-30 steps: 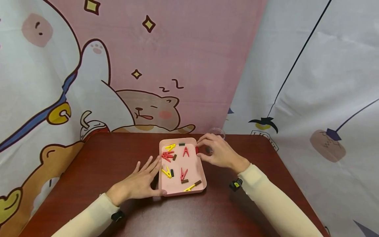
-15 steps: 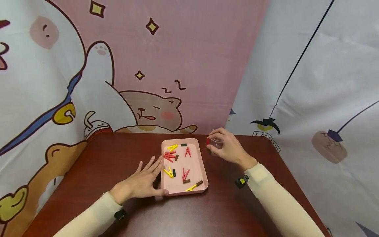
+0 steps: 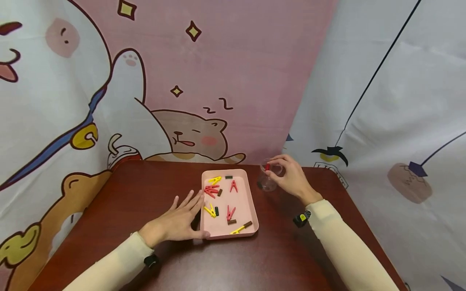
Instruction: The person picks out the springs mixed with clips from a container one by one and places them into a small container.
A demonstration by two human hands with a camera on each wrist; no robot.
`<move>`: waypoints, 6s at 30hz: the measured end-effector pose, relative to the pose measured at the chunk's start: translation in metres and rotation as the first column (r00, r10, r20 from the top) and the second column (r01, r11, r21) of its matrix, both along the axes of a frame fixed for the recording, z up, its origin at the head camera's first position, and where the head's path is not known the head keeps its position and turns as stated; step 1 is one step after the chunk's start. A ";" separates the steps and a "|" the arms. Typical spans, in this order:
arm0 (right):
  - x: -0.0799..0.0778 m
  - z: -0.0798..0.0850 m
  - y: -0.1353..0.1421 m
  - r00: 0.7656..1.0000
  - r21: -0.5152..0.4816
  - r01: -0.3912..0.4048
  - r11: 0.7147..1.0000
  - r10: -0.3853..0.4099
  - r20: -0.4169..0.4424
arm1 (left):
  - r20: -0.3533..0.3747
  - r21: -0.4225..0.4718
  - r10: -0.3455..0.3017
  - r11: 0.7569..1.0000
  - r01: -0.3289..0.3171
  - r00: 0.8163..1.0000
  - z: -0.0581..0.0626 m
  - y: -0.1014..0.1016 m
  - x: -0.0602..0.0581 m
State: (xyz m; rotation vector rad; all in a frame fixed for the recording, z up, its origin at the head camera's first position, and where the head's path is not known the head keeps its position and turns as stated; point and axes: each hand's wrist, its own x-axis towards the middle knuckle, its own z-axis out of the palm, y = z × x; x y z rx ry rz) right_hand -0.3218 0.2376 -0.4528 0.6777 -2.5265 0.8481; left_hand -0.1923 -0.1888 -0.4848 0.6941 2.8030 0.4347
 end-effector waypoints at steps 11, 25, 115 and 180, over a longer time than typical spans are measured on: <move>-0.016 -0.009 0.012 0.996 -0.068 0.063 0.996 -0.059 0.061 | 0.007 0.003 -0.002 1.000 0.002 1.000 -0.001 0.000 -0.001; -0.023 -0.013 0.018 0.976 -0.117 0.118 0.986 -0.094 0.194 | 0.000 0.002 0.005 1.000 -0.005 1.000 -0.005 -0.002 -0.002; 0.051 0.003 -0.040 0.956 0.516 -0.263 0.815 0.292 0.026 | 0.004 0.014 0.002 1.000 -0.002 1.000 -0.003 -0.001 -0.002; 0.073 -0.004 -0.100 0.914 0.774 -0.391 0.498 0.312 0.260 | 0.009 0.007 -0.001 1.000 0.001 1.000 -0.003 -0.001 -0.001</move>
